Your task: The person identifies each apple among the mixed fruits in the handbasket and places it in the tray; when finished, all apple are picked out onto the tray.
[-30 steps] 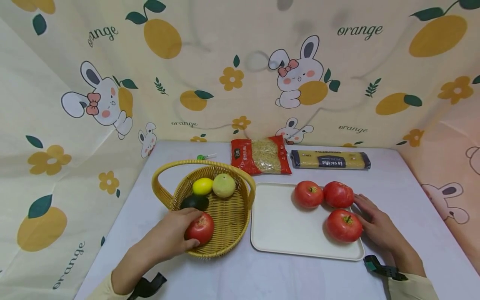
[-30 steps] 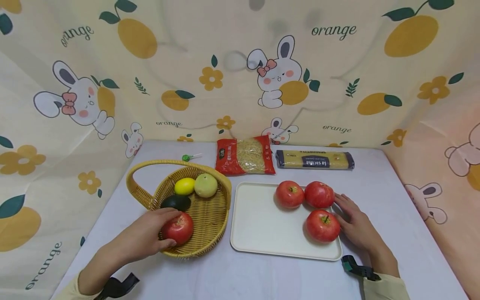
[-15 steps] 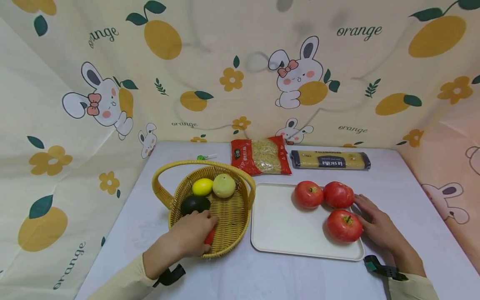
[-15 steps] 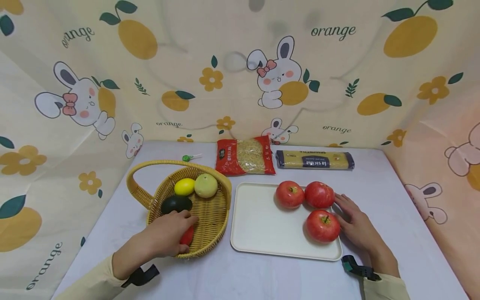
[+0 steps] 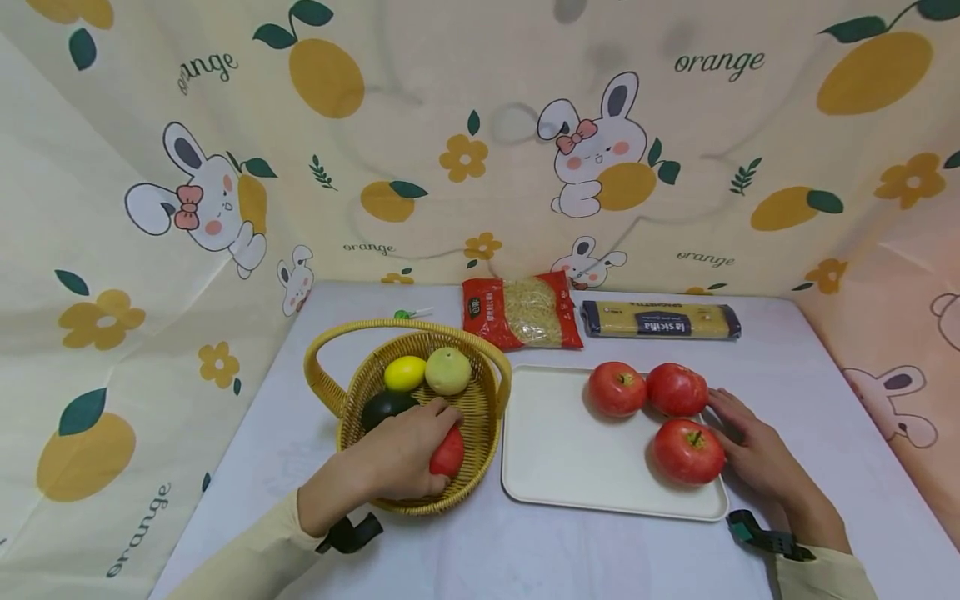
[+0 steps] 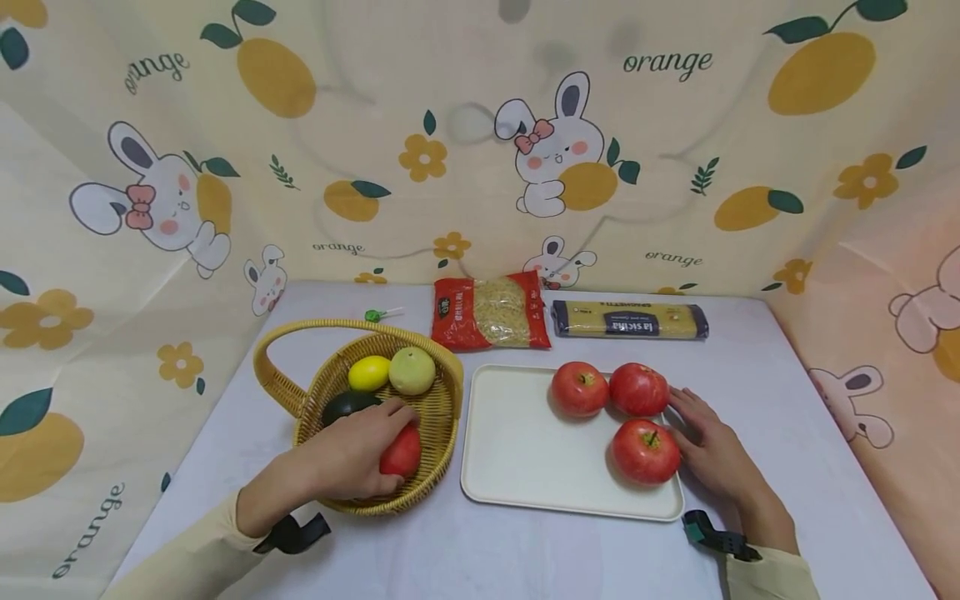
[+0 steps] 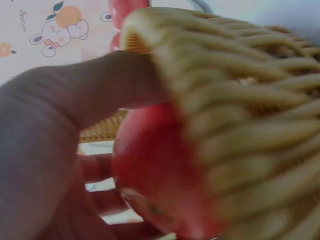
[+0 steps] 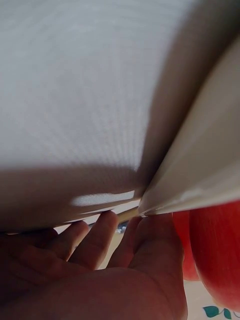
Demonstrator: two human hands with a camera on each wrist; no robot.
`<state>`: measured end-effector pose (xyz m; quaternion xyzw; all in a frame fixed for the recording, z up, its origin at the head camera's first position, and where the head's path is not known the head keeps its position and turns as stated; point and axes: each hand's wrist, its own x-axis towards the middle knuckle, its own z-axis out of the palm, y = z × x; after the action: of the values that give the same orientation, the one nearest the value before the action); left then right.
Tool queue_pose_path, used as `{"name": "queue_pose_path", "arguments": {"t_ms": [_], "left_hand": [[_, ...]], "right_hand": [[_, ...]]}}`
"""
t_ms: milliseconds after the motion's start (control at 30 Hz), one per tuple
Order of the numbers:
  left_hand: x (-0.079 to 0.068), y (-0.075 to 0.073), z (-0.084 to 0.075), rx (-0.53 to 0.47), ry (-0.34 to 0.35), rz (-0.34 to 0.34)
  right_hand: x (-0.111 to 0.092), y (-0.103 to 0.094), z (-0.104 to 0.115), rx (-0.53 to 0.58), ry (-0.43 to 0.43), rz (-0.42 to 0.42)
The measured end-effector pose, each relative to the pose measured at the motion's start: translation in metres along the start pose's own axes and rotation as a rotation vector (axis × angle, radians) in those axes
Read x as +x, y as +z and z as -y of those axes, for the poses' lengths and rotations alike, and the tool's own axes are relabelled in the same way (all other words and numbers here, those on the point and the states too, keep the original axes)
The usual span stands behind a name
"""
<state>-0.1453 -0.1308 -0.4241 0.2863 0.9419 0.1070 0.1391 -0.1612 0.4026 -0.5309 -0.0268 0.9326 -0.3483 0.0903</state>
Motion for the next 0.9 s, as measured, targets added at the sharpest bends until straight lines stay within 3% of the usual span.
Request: {"name": "queue_pose_path", "arguments": {"t_ms": [100,333,667,767,900], "left_hand": [[0.002,0.003,0.001,-0.048,0.012,-0.010],[-0.001,0.000,0.000,0.031,-0.051,0.046],[-0.003,-0.007,0.002,0.024,-0.072,0.079],[-0.003,-0.010,0.005,-0.004,-0.044,0.042],[-0.005,-0.016,0.007,-0.087,-0.003,-0.065]], "right_hand": [[0.000,0.000,-0.001,-0.002,-0.008,-0.004],[0.001,0.000,-0.001,-0.003,0.002,-0.003],[0.001,0.001,-0.002,0.007,0.003,-0.006],[0.000,0.002,-0.002,0.008,0.008,-0.006],[0.000,0.001,-0.001,0.000,0.001,-0.011]]}}
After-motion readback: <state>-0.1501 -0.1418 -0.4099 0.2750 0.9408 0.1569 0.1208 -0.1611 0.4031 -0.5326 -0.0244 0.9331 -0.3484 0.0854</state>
